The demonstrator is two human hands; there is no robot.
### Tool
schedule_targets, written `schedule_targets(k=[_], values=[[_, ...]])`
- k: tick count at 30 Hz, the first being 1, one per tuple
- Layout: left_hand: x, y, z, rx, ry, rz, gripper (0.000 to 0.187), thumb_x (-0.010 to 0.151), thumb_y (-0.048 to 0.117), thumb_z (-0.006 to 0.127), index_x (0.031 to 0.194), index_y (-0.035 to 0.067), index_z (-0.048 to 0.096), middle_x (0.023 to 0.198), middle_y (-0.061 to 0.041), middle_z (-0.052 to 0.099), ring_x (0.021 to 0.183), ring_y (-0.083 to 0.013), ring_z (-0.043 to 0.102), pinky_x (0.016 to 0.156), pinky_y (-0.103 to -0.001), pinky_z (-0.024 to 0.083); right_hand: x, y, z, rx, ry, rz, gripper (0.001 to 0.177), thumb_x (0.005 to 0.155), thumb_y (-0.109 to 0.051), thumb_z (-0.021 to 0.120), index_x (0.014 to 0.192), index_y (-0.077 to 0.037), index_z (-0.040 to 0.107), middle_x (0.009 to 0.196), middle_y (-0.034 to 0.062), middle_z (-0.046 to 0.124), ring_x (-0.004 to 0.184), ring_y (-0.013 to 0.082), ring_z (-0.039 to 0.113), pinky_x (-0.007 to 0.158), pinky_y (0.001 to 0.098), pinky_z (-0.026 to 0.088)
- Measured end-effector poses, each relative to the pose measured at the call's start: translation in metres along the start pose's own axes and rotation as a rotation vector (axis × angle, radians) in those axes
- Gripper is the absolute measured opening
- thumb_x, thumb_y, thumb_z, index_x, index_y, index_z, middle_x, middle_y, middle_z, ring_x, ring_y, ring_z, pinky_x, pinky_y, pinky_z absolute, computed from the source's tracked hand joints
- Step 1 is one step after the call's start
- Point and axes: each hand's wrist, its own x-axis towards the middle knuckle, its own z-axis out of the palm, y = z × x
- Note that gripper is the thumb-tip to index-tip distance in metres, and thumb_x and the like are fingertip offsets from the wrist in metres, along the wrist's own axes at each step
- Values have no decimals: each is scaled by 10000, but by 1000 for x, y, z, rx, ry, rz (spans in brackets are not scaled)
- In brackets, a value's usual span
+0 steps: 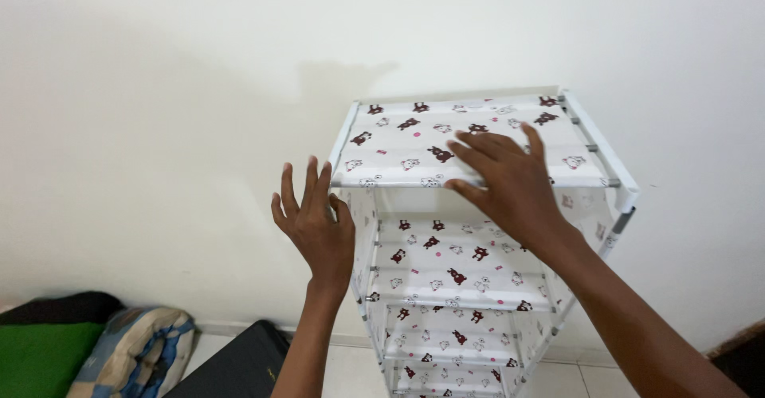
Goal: The person assembles a multi-tier fabric shelving unit by inserting metal rods into white plastic side frames, attaching patterned fabric shelves, and stacking the completed tiers vertically. They secure the structure by snapping plastic connectors onto the vertical poles.
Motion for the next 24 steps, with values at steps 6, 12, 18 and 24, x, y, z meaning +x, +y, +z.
schedule_targets(k=[6,12,18,24], values=[[15,128,36,-362,-131,295,467,984,140,620,1450,168,610,1600,-3,485,1581,-268,266,1299,-599,100,-62,36,-60,-37,303,313,246,947,-173,762,1175,-87,735,1283,62,722,1233,238,613,1190,578,288],[40,228,84,-501,-607,741,394,937,319,685,1327,265,654,1504,-6,529,1510,-287,320,1161,-719,111,-128,68,-75,456,457,883,176,1002,-64,664,1161,-59,741,1072,63,728,943,162,572,853,342,444],[70,259,107,-428,-1051,886,298,854,370,734,1132,260,734,1179,65,717,1340,-180,513,1184,-676,165,-162,72,-48,904,262,948,246,901,-114,709,1138,-50,710,890,22,738,856,70,643,840,255,528],[77,259,98,-480,-1102,845,190,840,373,751,984,249,764,1025,49,719,1148,-152,633,1165,-639,200,-157,76,-37,830,269,999,212,931,-176,739,1030,11,728,830,4,676,771,65,555,718,254,471]])
